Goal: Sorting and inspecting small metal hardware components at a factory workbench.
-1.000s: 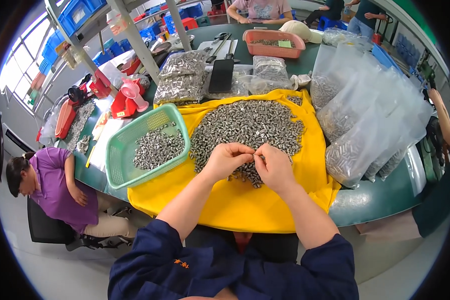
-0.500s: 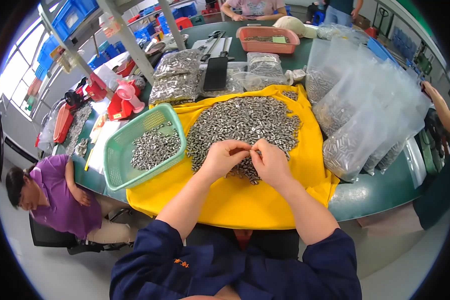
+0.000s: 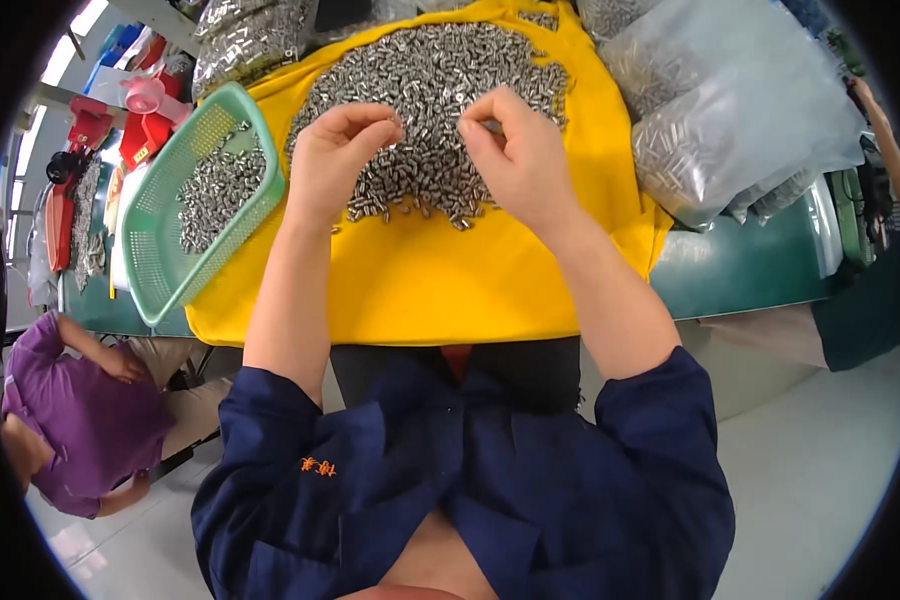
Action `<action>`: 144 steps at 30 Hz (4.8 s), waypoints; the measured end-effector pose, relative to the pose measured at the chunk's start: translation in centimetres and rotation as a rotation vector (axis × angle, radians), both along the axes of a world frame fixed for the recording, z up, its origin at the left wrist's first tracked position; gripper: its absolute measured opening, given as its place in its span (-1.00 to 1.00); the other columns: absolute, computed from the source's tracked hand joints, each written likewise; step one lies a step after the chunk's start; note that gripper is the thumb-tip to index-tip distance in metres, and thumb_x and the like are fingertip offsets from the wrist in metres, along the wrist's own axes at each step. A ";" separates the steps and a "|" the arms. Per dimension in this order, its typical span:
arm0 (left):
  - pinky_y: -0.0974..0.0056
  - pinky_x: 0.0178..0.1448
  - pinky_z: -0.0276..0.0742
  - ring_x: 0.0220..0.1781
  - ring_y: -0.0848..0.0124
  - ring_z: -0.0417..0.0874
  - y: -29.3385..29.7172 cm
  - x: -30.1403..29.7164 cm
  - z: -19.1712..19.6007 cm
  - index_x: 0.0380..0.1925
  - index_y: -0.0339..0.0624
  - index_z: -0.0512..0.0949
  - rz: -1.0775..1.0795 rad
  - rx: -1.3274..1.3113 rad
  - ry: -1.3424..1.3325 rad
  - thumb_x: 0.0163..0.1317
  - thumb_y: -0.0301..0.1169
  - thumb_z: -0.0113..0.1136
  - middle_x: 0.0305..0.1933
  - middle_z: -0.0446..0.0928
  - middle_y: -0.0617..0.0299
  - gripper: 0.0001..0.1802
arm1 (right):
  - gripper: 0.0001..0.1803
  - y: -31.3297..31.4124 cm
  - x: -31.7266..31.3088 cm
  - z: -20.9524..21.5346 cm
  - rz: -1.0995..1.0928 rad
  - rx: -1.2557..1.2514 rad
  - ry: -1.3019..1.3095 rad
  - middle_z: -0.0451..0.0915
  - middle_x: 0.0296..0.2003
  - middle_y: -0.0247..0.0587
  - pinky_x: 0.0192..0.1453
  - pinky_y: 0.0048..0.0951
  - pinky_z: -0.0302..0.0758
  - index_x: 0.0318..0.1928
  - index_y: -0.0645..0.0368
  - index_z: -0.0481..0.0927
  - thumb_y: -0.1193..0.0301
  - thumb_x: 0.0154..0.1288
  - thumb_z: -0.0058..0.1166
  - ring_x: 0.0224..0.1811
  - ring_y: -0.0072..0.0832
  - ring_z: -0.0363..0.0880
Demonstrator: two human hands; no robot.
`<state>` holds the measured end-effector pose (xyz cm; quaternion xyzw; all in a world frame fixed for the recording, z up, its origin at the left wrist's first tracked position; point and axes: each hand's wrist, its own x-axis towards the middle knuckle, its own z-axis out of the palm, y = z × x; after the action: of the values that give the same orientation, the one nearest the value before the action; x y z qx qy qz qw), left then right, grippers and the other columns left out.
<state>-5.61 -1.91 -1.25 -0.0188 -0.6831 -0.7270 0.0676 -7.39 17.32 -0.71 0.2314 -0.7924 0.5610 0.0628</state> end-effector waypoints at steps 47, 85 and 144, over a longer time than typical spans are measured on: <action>0.37 -0.28 0.49 -0.40 0.32 0.59 0.9 1.2 0.5 -0.41 -0.21 0.57 0.191 -0.647 0.123 -0.02 -0.51 0.18 -0.36 0.57 0.13 -0.88 | -0.92 -1.0 1.0 0.2 -0.100 0.185 0.136 0.49 -0.55 -0.10 -0.42 -0.27 0.38 -0.38 0.17 0.40 0.45 0.13 -0.04 -0.50 -0.16 0.48; 0.43 -0.19 0.48 -0.36 0.47 0.52 0.6 1.5 -2.6 -0.28 -0.36 0.48 -0.122 0.268 -0.209 0.10 -0.69 0.00 -0.33 0.52 0.16 -0.83 | -0.89 -0.8 0.4 -0.7 0.252 -0.108 -0.106 0.49 -0.55 -0.20 -0.44 -0.39 0.37 -0.40 0.18 0.39 0.41 0.13 -0.04 -0.51 -0.35 0.48; 0.46 -0.13 0.46 -0.28 0.52 0.50 0.7 0.9 -2.0 -0.33 -0.37 0.50 -0.105 -0.063 -0.085 0.06 -0.69 0.09 -0.29 0.51 0.21 -0.86 | -0.91 -1.5 0.5 -1.7 0.132 0.008 0.069 0.44 -0.62 -0.15 -0.51 -0.35 0.34 -0.42 0.19 0.37 0.46 0.08 -0.02 -0.60 -0.27 0.44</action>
<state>-4.70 -1.16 -3.28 -0.0257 -0.7058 -0.7079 -0.0006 -6.87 15.82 -2.45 0.3026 -0.7749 0.5524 0.0521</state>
